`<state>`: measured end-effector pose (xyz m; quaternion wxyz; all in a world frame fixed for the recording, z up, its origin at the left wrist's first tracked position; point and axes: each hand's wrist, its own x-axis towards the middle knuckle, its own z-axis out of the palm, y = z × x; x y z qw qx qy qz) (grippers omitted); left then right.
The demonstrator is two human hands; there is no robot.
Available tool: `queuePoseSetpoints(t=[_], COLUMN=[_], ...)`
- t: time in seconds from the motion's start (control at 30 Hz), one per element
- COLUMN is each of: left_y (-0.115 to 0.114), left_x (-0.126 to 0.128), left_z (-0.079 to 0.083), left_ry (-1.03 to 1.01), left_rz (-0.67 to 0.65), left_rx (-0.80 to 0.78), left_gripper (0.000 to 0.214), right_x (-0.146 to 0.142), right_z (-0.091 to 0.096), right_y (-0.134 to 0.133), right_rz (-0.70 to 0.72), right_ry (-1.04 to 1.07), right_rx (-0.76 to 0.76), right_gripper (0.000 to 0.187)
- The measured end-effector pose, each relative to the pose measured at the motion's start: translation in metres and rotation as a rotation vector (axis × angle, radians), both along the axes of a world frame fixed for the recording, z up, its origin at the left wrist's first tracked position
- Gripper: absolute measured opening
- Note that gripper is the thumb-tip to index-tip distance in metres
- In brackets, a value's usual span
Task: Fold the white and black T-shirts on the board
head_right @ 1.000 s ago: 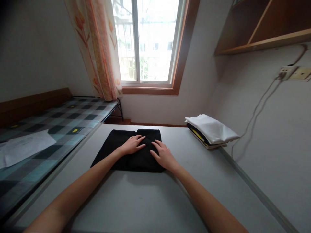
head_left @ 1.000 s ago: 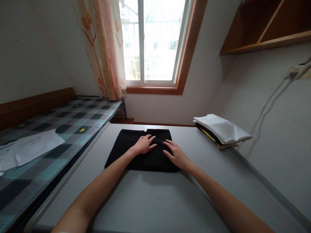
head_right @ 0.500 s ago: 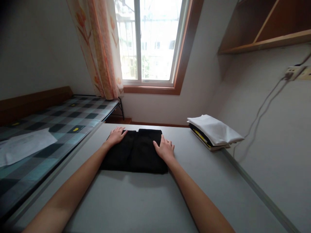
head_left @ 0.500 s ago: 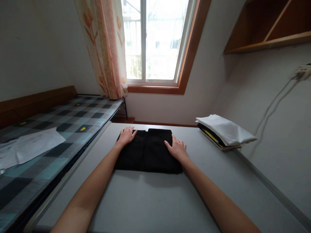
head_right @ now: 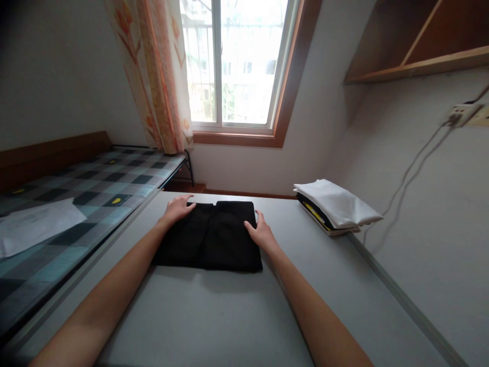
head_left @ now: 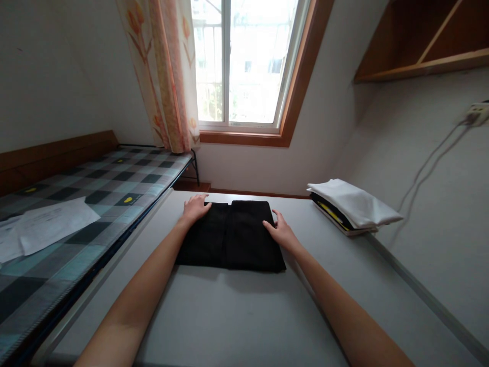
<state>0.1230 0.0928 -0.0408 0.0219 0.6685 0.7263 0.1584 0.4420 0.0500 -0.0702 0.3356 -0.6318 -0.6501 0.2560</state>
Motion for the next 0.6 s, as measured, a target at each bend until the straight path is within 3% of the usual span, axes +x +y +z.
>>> queuePoseSetpoints(t=[0.13, 0.3, 0.47, 0.53, 0.6], left_y=[-0.002, -0.001, 0.005, 0.006, 0.003], left_x=[-0.020, -0.026, -0.008, 0.002, 0.016], left_z=[0.016, 0.016, 0.015, 0.015, 0.015], left_ry=[-0.072, -0.144, -0.259, -0.437, -0.735], left_rz=[0.216, 0.228, 0.104, -0.024, -0.190], left_rx=[-0.056, -0.115, -0.031, -0.031, -0.133], left_gripper=[0.043, 0.041, 0.032, 0.031, 0.038], right_x=[0.002, 0.012, 0.070, 0.100, 0.126], right_z=[0.000, 0.008, 0.024, 0.028, 0.034], right_y=[-0.002, 0.005, 0.008, 0.006, 0.006], right_rz=[0.115, 0.133, 0.032, 0.017, -0.004], right_ry=[0.029, 0.185, 0.314, 0.380, 0.408], right_rx=[0.015, 0.002, -0.143, -0.195, -0.232], right_gripper=[0.072, 0.070, 0.076, 0.077, 0.080])
